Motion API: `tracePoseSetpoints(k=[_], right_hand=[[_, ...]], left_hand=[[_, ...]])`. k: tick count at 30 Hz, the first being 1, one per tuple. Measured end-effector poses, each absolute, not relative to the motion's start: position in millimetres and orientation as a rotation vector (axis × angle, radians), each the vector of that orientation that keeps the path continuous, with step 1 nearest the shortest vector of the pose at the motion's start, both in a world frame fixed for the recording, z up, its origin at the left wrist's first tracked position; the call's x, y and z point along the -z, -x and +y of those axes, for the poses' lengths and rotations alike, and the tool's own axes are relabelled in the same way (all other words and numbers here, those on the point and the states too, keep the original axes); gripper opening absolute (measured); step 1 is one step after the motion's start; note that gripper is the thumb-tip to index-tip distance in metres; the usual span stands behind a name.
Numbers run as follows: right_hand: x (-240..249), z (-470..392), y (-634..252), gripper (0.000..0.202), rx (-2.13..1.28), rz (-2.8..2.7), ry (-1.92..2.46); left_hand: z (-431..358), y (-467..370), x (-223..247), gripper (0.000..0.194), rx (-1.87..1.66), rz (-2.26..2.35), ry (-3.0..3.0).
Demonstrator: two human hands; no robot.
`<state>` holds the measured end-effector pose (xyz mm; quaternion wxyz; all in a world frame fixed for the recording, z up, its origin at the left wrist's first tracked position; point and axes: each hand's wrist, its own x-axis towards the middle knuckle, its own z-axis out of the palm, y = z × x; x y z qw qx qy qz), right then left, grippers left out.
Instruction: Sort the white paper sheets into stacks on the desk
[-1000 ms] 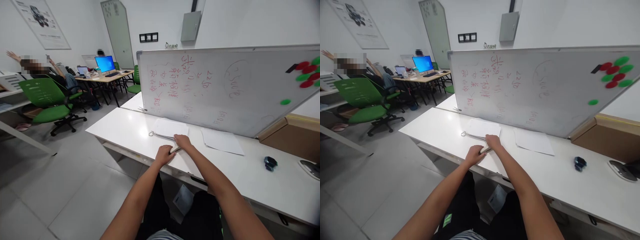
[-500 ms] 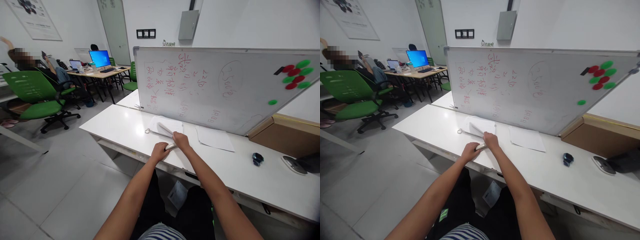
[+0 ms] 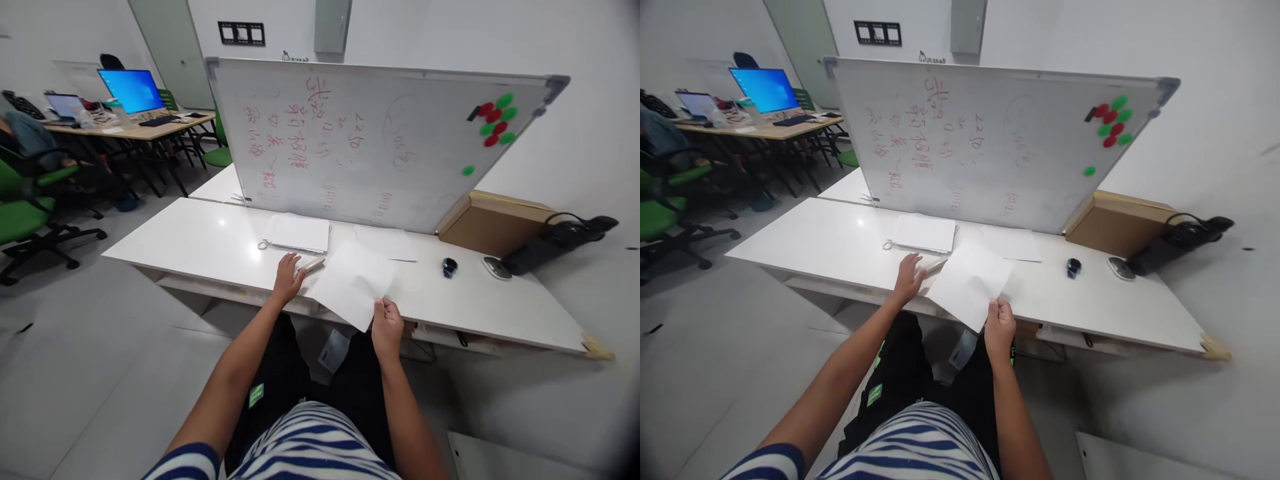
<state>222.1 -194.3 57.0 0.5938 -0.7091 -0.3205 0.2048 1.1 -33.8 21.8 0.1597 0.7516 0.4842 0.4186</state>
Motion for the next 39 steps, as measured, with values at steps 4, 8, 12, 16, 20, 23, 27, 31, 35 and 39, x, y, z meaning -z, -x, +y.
tracePoseSetpoints(k=[4, 8, 12, 16, 20, 23, 27, 31, 35, 39], right_hand=[[-38, -219, -233, 0.037, -0.835, -0.796, 1.606], [-13, -238, -233, 0.033, -0.96, -0.613, 1.565], [-9, -253, -231, 0.039, -1.103, -0.577, 1.473], [-21, -261, -235, 0.043, -1.278, -0.542, 1.322], [-33, -263, -246, 0.042, -1.22, -0.539, 1.367], [-39, -265, -254, 0.044, -1.114, -0.619, 1.465], [-48, -275, -263, 0.047, -0.603, -0.712, 1.832], [-54, -275, -271, 0.04, 0.059, -0.948, 1.881], [-47, -253, -271, 0.037, 0.239, -1.486, 1.735], [-30, -229, -262, 0.042, 0.244, -1.732, 1.923]], left_hand=[[-90, -26, -22, 0.048, -1.116, 1.227, -1.585], [-142, -50, -10, 0.061, -0.814, 1.193, -1.148], [-153, -55, -7, 0.073, -0.8, 1.101, -1.026], [-145, -51, -24, 0.062, -0.772, 0.971, -1.026], [-143, -52, -39, 0.048, -0.752, 0.95, -1.074], [-141, -54, -42, 0.038, -0.778, 0.984, -1.19], [-119, -48, -57, 0.033, -0.892, 1.159, -1.577], [-56, -32, -90, 0.031, -0.922, 1.318, -2.007], [24, -19, -104, 0.027, -0.592, 1.458, -2.515], [72, -8, -91, 0.059, -0.165, 1.458, -2.65]])
